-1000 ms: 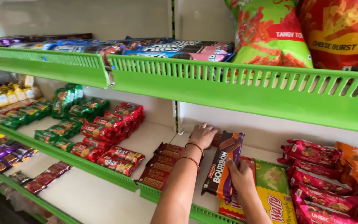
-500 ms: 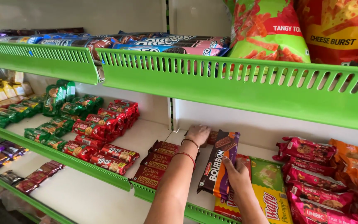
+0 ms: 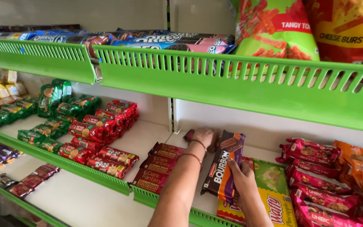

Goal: Organize snack packages on grocery store shelves.

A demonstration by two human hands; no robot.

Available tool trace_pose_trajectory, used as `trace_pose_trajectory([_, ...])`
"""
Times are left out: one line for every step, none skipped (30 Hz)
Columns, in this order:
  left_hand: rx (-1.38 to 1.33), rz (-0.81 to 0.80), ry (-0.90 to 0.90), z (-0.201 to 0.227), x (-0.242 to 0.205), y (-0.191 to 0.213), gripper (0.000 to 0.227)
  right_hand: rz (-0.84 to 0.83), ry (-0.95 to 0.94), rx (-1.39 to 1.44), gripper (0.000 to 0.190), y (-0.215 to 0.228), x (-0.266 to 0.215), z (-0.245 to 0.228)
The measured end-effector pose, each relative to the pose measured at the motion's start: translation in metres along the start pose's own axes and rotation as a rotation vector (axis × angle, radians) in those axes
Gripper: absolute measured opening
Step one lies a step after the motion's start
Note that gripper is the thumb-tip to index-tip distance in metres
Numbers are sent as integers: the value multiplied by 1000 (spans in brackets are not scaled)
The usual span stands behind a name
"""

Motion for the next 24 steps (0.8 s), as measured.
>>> trace_pose_trajectory([3, 2, -1, -2, -4, 17, 35, 0, 2, 2, 29, 1, 3, 0])
trace_pose_trajectory([67, -64, -56, -1, -13, 25, 34, -12, -3, 4, 29, 1, 4, 2])
trace_pose_trajectory([132, -131, -109, 0, -22, 32, 35, -24, -9, 6, 29, 0, 5, 5])
trace_pose_trajectory([134, -134, -103, -4, -42, 51, 35, -29, -13, 8, 29, 0, 9, 9])
trace_pose_trajectory([46, -171, -53, -11, -61, 68, 43, -34, 8, -50, 32, 0, 12, 10])
trace_pose_trajectory([-42, -206, -5, -18, -81, 85, 53, -37, 32, -106, 35, 0, 15, 11])
trace_pose_trajectory([-38, -208, -1, -20, -96, 98, 53, -41, 30, -102, 35, -2, 20, 16])
trace_pose_trajectory([-54, -204, 4, -22, -110, 112, 57, -68, 168, -164, 37, -7, 23, 9])
trace_pose_trajectory([-70, -200, 9, -23, -125, 126, 62, -95, 307, -225, 40, -13, 25, 2])
trace_pose_trajectory([-67, -201, 12, -29, -125, 122, 62, -98, 306, -223, 40, -12, 33, 14])
trace_pose_trajectory([-76, -217, 9, -34, -125, 116, 68, -54, 378, -357, 47, -10, 39, 21])
trace_pose_trajectory([-88, -229, 5, -37, -123, 111, 73, -9, 453, -495, 54, -7, 46, 25])
trace_pose_trajectory([-89, -226, 6, -31, -131, 124, 73, -11, 456, -497, 54, -11, 42, 21])
trace_pose_trajectory([-88, -269, 42, -26, -141, 131, 66, 5, 407, -576, 58, -11, 40, 21])
trace_pose_trajectory([-87, -314, 76, -21, -151, 138, 61, 21, 358, -655, 62, -11, 37, 21])
trace_pose_trajectory([-88, -315, 80, -18, -152, 143, 61, 17, 356, -656, 62, -17, 24, 9])
trace_pose_trajectory([-132, -331, 83, -14, -155, 147, 58, 13, 264, -688, 64, -21, 14, 5])
trace_pose_trajectory([-173, -347, 88, -11, -157, 151, 58, 7, 172, -716, 66, -25, 4, 1])
trace_pose_trajectory([-173, -347, 93, -8, -158, 147, 58, 2, 171, -716, 66, -30, 0, -2])
trace_pose_trajectory([-265, -257, 79, -4, -157, 152, 51, -19, 100, -677, 65, -34, -3, 1])
trace_pose_trajectory([-355, -166, 64, 1, -156, 157, 46, -40, 29, -638, 65, -38, -6, 4])
trace_pose_trajectory([-352, -166, 69, 21, -177, 181, 46, -45, 29, -635, 65, -34, 12, 23])
trace_pose_trajectory([-376, -255, 106, 42, -200, 196, 46, -56, 72, -657, 61, -31, 30, 38])
trace_pose_trajectory([-397, -345, 140, 63, -223, 212, 47, -64, 115, -676, 58, -28, 47, 53])
Point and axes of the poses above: each hand's wrist, its own x-axis towards the middle knuckle, its own y-axis out of the back of the hand, z = x × y, the point moved 9 cm from there along x, towards the middle knuckle, and after that the axes turned 10 degrees about -x, right-handed, at the moved point
